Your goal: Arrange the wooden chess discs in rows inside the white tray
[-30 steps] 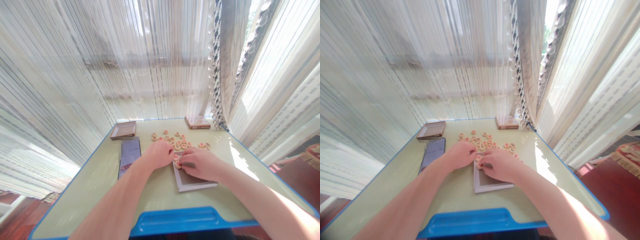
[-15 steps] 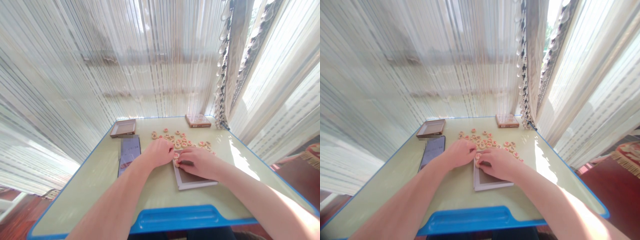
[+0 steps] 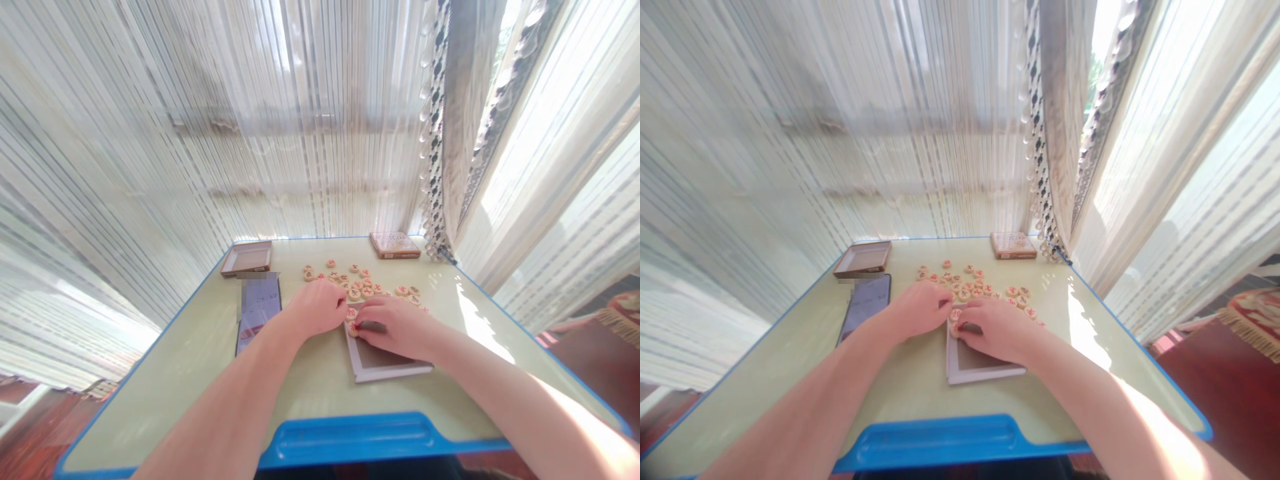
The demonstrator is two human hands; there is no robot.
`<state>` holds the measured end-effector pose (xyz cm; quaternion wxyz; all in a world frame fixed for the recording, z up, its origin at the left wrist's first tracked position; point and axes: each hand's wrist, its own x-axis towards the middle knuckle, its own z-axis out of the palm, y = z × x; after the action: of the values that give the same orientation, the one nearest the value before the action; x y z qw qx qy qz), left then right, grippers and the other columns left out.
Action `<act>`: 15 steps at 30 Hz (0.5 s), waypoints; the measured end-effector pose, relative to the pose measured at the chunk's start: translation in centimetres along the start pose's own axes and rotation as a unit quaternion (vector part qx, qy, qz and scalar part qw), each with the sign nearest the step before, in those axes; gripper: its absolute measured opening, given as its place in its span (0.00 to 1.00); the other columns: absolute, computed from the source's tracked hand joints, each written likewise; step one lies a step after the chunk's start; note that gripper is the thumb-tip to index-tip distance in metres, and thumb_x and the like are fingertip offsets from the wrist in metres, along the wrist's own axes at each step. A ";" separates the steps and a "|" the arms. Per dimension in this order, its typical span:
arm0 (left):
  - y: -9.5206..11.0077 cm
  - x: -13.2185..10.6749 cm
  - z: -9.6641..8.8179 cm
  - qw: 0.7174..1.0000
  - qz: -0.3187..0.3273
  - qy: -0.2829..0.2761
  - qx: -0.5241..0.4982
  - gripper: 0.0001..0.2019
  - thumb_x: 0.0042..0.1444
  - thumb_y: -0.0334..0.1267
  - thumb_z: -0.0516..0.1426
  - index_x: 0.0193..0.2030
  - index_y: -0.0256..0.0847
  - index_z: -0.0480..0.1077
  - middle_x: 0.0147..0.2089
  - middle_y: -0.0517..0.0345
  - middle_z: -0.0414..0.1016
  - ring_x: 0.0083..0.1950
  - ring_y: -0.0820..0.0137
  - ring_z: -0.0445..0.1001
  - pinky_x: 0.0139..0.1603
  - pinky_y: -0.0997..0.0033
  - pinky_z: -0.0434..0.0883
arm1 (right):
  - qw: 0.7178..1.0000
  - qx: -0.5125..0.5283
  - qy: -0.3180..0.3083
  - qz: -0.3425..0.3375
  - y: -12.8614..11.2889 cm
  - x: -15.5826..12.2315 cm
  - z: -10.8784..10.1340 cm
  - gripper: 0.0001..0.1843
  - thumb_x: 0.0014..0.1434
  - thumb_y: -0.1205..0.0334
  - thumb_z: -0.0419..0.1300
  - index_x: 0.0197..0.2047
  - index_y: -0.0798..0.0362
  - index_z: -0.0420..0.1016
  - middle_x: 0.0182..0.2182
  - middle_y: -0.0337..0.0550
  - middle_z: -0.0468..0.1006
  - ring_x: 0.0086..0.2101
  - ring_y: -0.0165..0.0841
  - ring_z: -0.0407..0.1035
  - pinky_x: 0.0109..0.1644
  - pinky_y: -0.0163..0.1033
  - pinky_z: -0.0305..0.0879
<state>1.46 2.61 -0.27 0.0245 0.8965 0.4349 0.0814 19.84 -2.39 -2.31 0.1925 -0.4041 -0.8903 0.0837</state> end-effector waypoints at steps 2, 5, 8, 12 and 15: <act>0.1 0.0 0.0 1.000 0.000 -0.002 0.007 0.10 0.49 0.34 0.49 0.21 0.41 0.67 0.23 0.58 0.70 0.24 0.71 0.64 0.23 0.73 0.53 | 1.000 -0.006 0.008 0.004 0.1 0.0 -0.1 0.09 0.57 0.61 0.56 0.37 0.49 0.77 0.35 0.43 0.77 0.39 0.34 0.69 0.42 0.38 0.64; 0.1 -0.1 0.0 1.000 0.003 -0.003 0.020 0.11 0.51 0.35 0.48 0.22 0.41 0.69 0.24 0.57 0.71 0.26 0.70 0.65 0.24 0.72 0.53 | 0.999 -0.013 0.041 0.021 0.6 0.1 -0.4 0.09 0.57 0.63 0.55 0.39 0.50 0.76 0.36 0.44 0.76 0.39 0.35 0.69 0.42 0.38 0.64; 0.0 0.0 -0.2 1.000 0.007 -0.002 0.030 0.12 0.52 0.35 0.49 0.23 0.40 0.70 0.24 0.56 0.72 0.26 0.70 0.66 0.25 0.72 0.55 | 0.994 -0.024 0.084 0.058 1.4 0.3 -0.9 0.10 0.59 0.64 0.53 0.38 0.51 0.76 0.36 0.45 0.76 0.40 0.35 0.68 0.43 0.39 0.64; -0.4 0.0 -0.5 1.000 -0.008 -0.006 0.028 0.11 0.50 0.34 0.49 0.22 0.40 0.70 0.23 0.57 0.71 0.24 0.71 0.64 0.24 0.73 0.54 | 0.990 -0.030 0.095 0.103 2.5 0.4 -1.4 0.10 0.57 0.62 0.55 0.38 0.52 0.76 0.36 0.45 0.76 0.41 0.37 0.67 0.46 0.42 0.63; -0.7 0.0 -0.5 0.999 -0.015 -0.002 0.030 0.11 0.49 0.34 0.49 0.22 0.40 0.70 0.23 0.57 0.71 0.23 0.72 0.63 0.24 0.72 0.53 | 0.991 -0.024 0.063 0.119 3.0 0.4 -1.2 0.09 0.55 0.62 0.56 0.38 0.51 0.76 0.35 0.44 0.76 0.41 0.37 0.66 0.46 0.42 0.63</act>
<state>0.80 3.03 0.09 0.0000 0.8902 0.4508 0.0659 22.17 -0.09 -1.99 0.2273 -0.5160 -0.8238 0.0587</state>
